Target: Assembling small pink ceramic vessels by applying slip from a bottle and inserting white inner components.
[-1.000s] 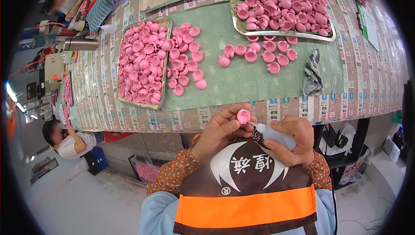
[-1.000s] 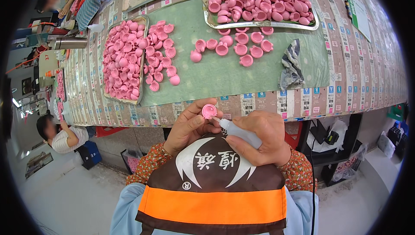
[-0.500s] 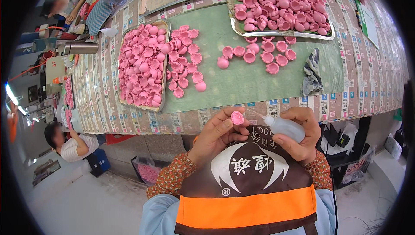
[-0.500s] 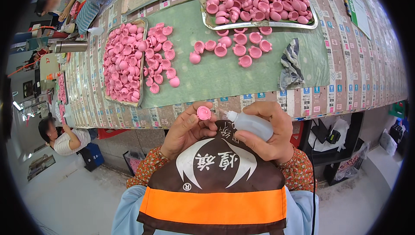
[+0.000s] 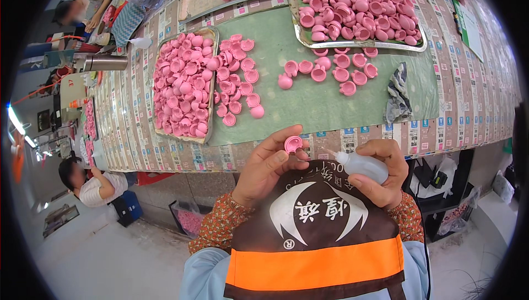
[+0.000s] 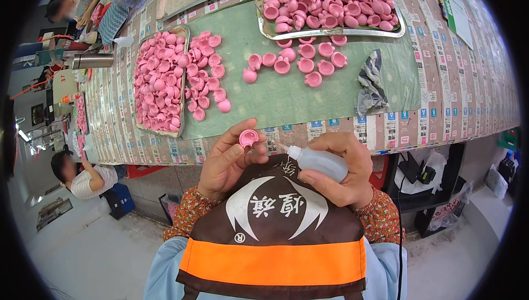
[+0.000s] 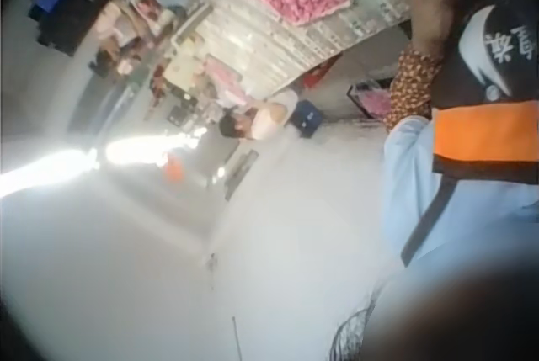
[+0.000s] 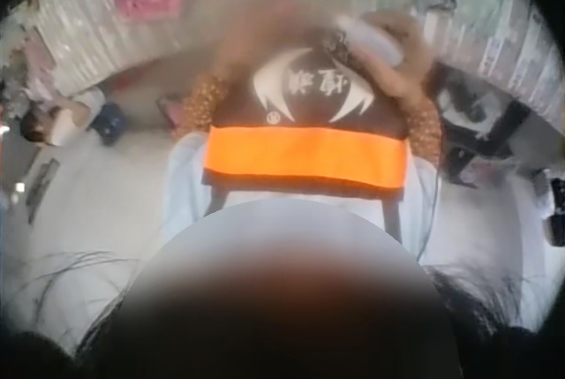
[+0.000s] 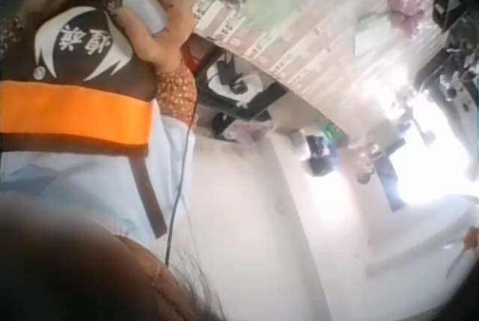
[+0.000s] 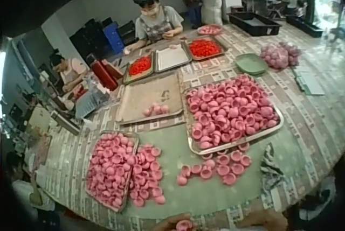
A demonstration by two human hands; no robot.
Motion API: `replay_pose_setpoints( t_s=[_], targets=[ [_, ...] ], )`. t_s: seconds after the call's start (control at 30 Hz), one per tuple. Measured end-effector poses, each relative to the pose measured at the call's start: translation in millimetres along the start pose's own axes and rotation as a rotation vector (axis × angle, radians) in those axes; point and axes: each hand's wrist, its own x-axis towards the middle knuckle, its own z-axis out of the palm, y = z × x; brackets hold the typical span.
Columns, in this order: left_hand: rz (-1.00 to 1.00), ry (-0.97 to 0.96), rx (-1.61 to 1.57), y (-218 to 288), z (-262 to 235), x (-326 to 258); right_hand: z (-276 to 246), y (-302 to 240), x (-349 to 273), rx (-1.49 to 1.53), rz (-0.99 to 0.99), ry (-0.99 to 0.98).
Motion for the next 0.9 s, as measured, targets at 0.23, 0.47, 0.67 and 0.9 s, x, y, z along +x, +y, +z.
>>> replay_pose_setpoints(
  t_s=[0.23, 0.47, 0.67, 0.9],
  targets=[
    [-0.009, -0.058, -0.072, 1.1, -1.7, 4.9, 0.6, 2.9, -2.5, 0.06, -0.007, 0.007],
    [-0.071, -0.099, -0.187, 2.9, 2.7, 10.4, 3.9, 7.6, 0.7, 0.036, -0.137, 0.052],
    [-0.157, -0.117, -0.183, 1.8, 5.7, 14.4, 5.7, 5.2, 3.7, -0.034, -0.14, 0.041],
    [-0.188, -0.092, -0.186, -2.8, 6.6, 11.5, 8.4, 4.5, 10.6, -0.086, -0.191, -0.014]
  ],
)
